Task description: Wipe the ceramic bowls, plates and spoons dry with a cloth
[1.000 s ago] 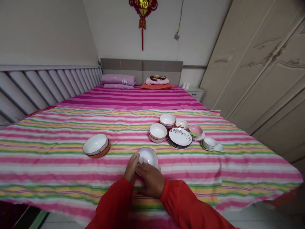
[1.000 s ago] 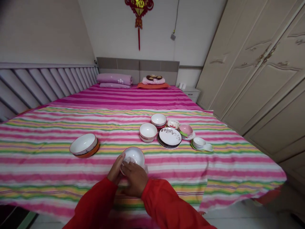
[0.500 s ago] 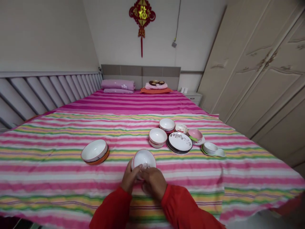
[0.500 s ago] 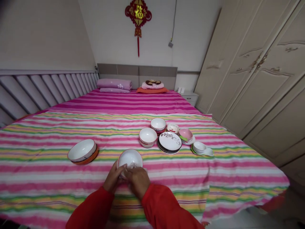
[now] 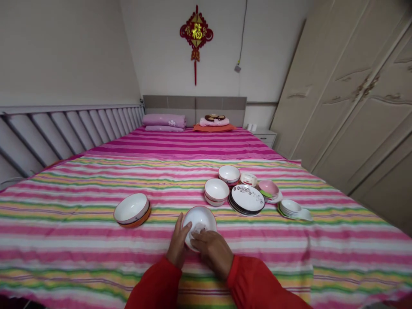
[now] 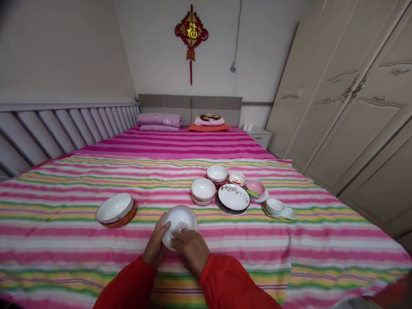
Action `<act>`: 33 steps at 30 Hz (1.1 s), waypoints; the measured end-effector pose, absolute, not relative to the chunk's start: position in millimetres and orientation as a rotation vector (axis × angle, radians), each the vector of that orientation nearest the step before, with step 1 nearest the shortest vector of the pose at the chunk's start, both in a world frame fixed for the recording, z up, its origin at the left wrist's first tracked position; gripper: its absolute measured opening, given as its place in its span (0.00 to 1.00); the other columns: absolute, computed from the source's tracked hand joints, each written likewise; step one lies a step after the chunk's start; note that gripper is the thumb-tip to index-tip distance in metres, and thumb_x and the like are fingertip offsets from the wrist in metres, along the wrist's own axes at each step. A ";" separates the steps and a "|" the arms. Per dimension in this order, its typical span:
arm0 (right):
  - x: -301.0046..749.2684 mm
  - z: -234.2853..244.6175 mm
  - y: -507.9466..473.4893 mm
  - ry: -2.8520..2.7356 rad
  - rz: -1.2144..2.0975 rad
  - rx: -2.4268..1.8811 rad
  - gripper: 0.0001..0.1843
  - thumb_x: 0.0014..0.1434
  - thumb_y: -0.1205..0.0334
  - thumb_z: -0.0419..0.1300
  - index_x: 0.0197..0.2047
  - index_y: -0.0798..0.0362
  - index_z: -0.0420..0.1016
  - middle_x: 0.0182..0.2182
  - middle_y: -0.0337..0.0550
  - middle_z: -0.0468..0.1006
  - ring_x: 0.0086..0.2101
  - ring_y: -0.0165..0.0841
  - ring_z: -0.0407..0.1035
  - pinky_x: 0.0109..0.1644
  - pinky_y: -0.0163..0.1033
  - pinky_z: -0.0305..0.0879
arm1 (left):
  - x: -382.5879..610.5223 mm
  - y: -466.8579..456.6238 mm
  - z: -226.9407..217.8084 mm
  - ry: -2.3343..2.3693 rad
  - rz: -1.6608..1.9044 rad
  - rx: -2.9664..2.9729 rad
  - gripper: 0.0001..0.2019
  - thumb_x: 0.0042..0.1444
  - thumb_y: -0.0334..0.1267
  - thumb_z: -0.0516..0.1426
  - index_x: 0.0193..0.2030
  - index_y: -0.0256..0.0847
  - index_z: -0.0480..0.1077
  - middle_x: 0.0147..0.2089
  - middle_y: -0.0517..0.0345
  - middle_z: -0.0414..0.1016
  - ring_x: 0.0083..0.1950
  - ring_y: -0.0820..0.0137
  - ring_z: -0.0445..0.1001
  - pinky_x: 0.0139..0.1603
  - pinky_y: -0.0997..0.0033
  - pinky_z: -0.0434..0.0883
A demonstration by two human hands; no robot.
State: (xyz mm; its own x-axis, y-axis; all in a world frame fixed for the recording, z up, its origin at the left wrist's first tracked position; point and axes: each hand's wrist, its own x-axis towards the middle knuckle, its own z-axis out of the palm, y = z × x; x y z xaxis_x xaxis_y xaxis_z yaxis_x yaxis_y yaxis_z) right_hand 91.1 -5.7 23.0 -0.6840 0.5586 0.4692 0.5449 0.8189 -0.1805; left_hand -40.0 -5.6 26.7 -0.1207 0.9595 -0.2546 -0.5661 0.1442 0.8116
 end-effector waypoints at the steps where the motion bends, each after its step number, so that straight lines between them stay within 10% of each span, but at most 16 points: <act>1: 87.8 26.8 -8.6 -2.456 0.117 -0.838 0.14 0.59 0.69 0.53 0.48 0.52 0.70 0.47 0.45 0.76 0.42 0.35 0.70 0.43 0.39 0.68 | -36.3 -7.0 26.8 0.964 1.399 0.527 0.44 0.47 0.40 0.62 0.67 0.48 0.43 0.51 0.49 0.71 0.45 0.62 0.75 0.43 0.67 0.71; 17: 78.4 26.1 -12.4 -2.364 0.275 -0.899 0.17 0.60 0.68 0.51 0.52 0.51 0.67 0.48 0.44 0.74 0.47 0.34 0.68 0.48 0.37 0.66 | -34.0 -5.9 25.1 0.964 1.383 0.557 0.49 0.42 0.41 0.65 0.67 0.48 0.41 0.42 0.53 0.76 0.40 0.64 0.76 0.42 0.67 0.71; 24: 91.0 11.6 0.0 -2.505 -0.101 -0.851 0.12 0.62 0.69 0.51 0.47 0.53 0.70 0.50 0.48 0.74 0.46 0.37 0.69 0.51 0.47 0.64 | -51.8 1.0 26.2 1.071 1.380 0.545 0.40 0.44 0.42 0.64 0.63 0.48 0.52 0.57 0.51 0.67 0.48 0.61 0.74 0.41 0.70 0.72; 33: 85.0 22.9 -4.7 -2.576 0.145 -0.983 0.43 0.48 0.62 0.62 0.64 0.63 0.51 0.63 0.59 0.53 0.60 0.47 0.51 0.63 0.51 0.49 | -35.6 -0.6 21.4 0.939 1.422 0.562 0.32 0.41 0.44 0.64 0.54 0.37 0.63 0.40 0.52 0.77 0.44 0.62 0.75 0.47 0.65 0.69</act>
State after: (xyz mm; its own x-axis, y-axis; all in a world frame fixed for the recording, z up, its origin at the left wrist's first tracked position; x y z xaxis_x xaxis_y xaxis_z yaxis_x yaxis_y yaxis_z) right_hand 85.0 -4.7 22.9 -0.6842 0.6600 0.3104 0.6209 0.7503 -0.2268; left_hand -35.6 -0.6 21.4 -0.1021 0.9730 -0.2072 -0.5724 0.1129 0.8121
